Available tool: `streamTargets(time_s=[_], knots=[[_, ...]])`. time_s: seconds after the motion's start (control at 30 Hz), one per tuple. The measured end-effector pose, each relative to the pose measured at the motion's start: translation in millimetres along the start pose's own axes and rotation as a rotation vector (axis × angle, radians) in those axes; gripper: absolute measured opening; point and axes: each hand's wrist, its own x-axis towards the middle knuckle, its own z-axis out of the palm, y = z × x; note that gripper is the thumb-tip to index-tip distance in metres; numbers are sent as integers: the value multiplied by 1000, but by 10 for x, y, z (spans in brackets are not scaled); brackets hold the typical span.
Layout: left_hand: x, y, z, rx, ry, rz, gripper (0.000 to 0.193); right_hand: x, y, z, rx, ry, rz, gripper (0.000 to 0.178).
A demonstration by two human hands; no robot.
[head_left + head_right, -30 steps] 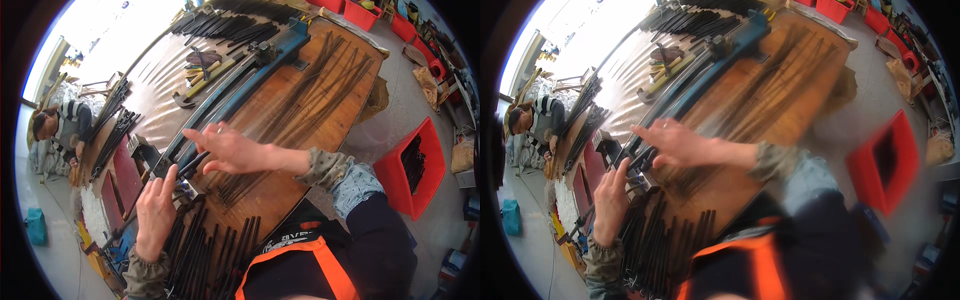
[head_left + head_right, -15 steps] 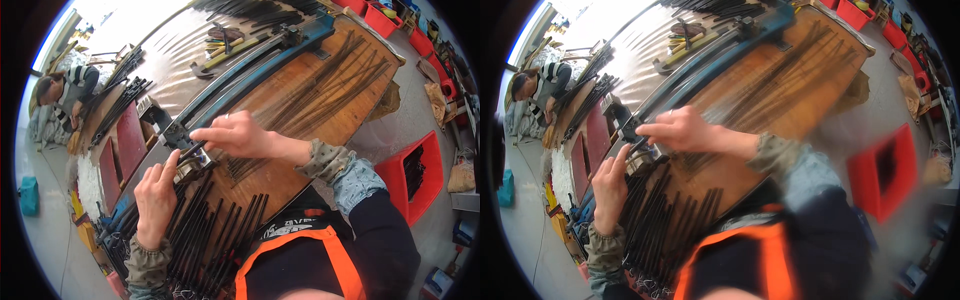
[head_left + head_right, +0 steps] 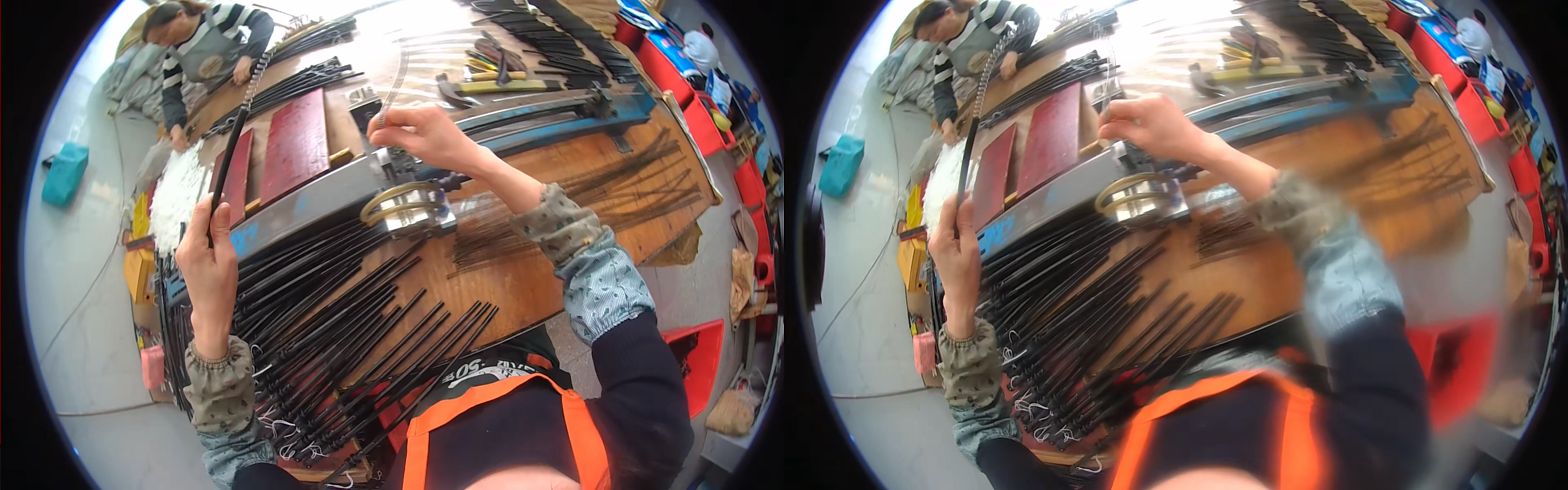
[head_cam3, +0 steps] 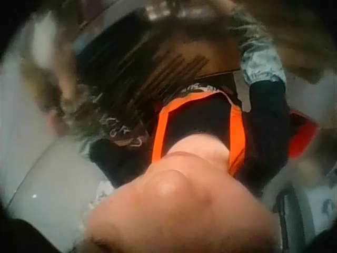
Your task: Assembling umbrella ribs and metal components at a factory workbench.
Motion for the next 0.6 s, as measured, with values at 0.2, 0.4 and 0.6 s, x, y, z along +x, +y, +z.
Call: streamTargets(time_s=[0.2,0.4,0.6], knots=[[-480,-467,-164,42,1,-47,24,267,234,327,-303,-91,-163,16],[-472,-507,-27,-16,-59,-104,23,502,117,534,-670,-562,-95,23],[-356,-645,107,71,-63,-34,22,-27,665,-231,-848,-31,-254,4]])
